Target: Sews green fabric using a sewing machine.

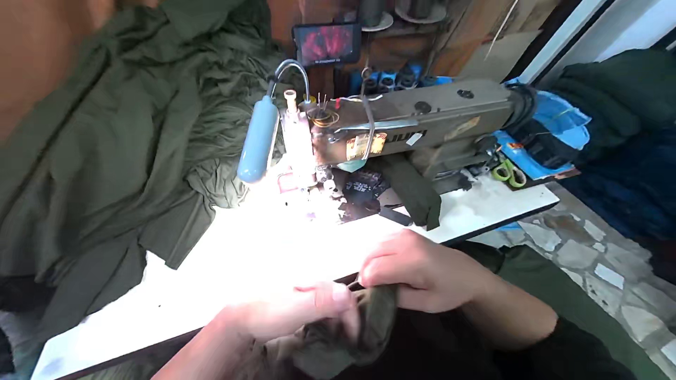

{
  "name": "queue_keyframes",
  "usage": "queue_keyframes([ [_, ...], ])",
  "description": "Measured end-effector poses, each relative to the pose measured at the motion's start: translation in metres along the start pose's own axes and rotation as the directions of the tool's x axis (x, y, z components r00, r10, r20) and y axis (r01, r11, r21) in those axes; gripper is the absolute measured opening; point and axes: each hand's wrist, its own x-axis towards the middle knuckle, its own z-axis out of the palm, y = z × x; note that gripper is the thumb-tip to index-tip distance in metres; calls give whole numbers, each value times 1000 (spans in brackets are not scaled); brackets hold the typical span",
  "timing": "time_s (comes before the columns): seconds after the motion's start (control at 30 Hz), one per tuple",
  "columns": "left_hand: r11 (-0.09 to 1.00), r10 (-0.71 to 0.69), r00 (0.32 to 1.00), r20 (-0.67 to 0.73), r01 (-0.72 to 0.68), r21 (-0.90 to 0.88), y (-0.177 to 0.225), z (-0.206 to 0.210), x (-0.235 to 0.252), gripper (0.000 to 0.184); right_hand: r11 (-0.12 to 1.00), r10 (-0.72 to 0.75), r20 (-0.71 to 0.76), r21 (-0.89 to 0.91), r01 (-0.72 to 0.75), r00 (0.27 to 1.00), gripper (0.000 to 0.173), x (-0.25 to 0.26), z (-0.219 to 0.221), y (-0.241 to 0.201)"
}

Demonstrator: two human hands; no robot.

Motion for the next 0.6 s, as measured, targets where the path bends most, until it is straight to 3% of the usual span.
queue_keyframes([
  [0.07,916,-368,915,-167,388,104,-14,-12,-11,38,991,50,-9,128,-49,999,17,-11,-11,-10],
  [0.1,860,-470,862,-191,496,121,-21,-18,-13,31,974,104,-8,204,-100,995,21,-17,-9,-10],
  [0.13,853,-479,858,-185,505,131,-29,-22,-14,25,945,172,-5,283,-163,985,24,-22,-2,-6],
  [0.2,943,-281,928,-246,315,111,-31,-28,-22,26,852,305,21,440,-283,952,27,-31,13,4],
  [0.23,974,-148,929,-339,196,112,-25,-26,-25,26,805,346,40,500,-319,937,29,-35,18,8],
  [0.27,986,5,894,-447,71,153,-19,-23,-28,24,777,358,55,535,-330,932,33,-38,20,10],
  [0.33,935,291,752,-591,-93,342,-14,-16,-30,21,783,349,8,547,-296,937,35,-42,21,12],
  [0.37,897,368,726,-580,-114,427,-11,-12,-32,19,798,357,-45,534,-279,933,31,-43,20,13],
  [0.4,876,390,752,-532,-125,465,-9,-9,-35,20,821,371,-105,501,-273,923,26,-43,18,13],
  [0.43,886,347,810,-473,-118,448,-9,-6,-40,21,850,378,-168,452,-269,911,21,-43,15,14],
  [0.5,934,118,938,-325,6,357,-21,-6,-45,22,905,364,-279,332,-267,888,18,-44,6,14],
  [0.53,942,-38,948,-315,139,306,-29,-7,-46,21,925,348,-327,271,-266,879,19,-45,2,15],
  [0.6,916,-292,861,-417,377,136,-45,-9,-51,14,948,318,-407,121,-295,856,17,-49,-1,20],
])
